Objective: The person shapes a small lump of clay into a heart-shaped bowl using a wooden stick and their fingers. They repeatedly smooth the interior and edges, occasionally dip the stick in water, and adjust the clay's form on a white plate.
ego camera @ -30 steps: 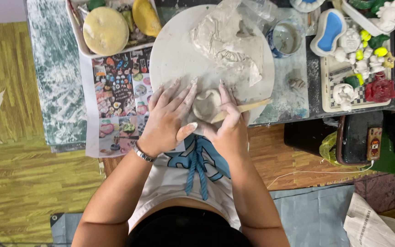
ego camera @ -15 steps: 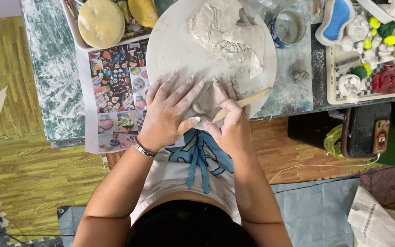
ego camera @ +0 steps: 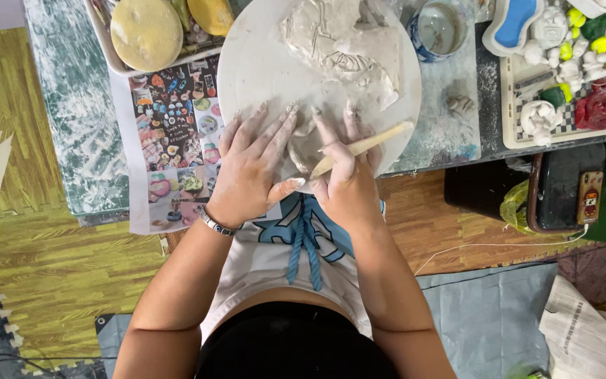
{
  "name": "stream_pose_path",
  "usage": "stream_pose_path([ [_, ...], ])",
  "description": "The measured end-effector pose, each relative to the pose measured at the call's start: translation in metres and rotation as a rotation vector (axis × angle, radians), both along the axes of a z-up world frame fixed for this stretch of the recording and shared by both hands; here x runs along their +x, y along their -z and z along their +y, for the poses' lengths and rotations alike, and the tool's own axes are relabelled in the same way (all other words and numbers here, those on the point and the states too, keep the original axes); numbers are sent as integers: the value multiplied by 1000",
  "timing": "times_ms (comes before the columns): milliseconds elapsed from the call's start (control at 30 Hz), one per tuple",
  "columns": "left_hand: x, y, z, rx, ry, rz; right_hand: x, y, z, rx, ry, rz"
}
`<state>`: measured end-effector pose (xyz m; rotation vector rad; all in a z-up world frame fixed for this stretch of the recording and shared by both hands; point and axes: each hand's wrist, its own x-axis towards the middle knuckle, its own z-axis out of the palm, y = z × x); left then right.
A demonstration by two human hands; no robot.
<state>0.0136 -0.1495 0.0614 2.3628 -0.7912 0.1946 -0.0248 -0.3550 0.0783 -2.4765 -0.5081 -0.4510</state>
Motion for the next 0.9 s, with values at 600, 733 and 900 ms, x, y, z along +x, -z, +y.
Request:
stream_pose_path([
  [600,0,-4,-2,46,-1,-20,4,16,0,188,23,75],
  [733,4,-12,-5,99,-30,-61,7,13,0,146,46,-57],
  [900,0,-2,-4,29,-29,-4,-3,27,-4,291,43,-155],
])
